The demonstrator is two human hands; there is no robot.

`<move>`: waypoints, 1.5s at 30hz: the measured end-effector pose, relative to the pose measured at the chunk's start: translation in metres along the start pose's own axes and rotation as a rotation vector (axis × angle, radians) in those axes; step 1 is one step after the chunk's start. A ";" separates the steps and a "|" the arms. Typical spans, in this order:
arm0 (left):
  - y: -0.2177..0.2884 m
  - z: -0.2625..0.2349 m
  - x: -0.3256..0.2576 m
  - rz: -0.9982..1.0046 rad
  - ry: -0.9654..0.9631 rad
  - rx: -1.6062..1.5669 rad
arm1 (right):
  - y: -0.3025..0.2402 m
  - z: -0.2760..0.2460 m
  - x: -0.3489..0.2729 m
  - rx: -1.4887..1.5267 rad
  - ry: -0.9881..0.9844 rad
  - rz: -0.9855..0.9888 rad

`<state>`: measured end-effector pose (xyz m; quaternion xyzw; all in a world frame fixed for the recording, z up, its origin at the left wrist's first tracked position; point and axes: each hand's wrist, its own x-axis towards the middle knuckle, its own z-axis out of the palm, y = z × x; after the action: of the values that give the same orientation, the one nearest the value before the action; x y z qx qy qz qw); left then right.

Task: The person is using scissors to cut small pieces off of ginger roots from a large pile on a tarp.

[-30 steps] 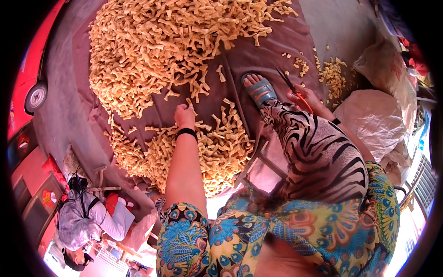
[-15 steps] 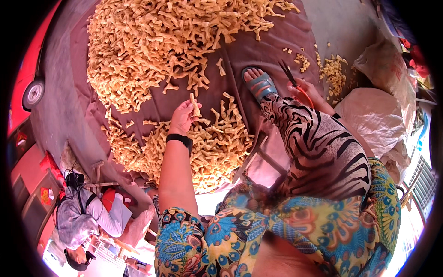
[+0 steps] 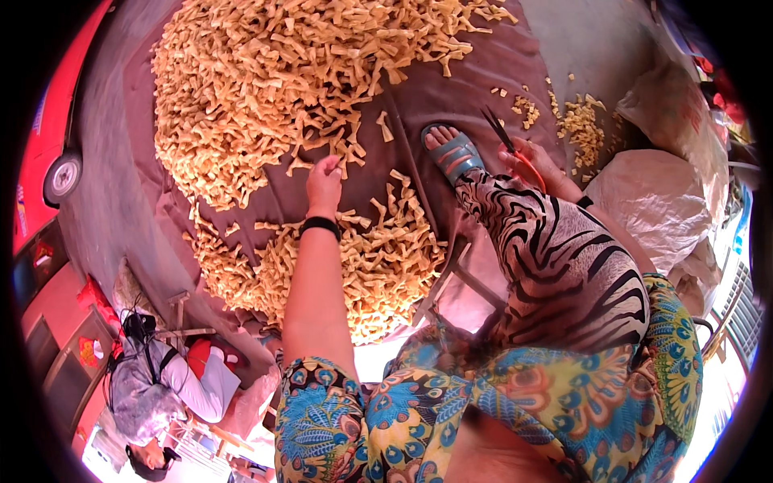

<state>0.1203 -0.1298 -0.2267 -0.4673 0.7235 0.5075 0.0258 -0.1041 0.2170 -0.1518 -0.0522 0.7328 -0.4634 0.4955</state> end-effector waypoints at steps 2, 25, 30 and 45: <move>-0.008 0.018 0.020 0.235 0.147 0.246 | -0.005 0.001 0.000 -0.014 -0.005 0.017; 0.023 0.004 0.006 0.248 -0.187 0.754 | -0.001 -0.004 0.002 0.092 0.001 0.049; 0.013 0.019 -0.019 0.209 0.005 0.755 | 0.001 -0.007 0.002 0.074 -0.020 0.062; 0.055 0.034 -0.033 -0.286 -0.388 -0.610 | 0.013 0.002 0.010 -0.231 -0.067 -0.244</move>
<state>0.0857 -0.0803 -0.1871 -0.4452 0.4485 0.7695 0.0923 -0.1026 0.2177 -0.1685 -0.2128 0.7524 -0.4309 0.4506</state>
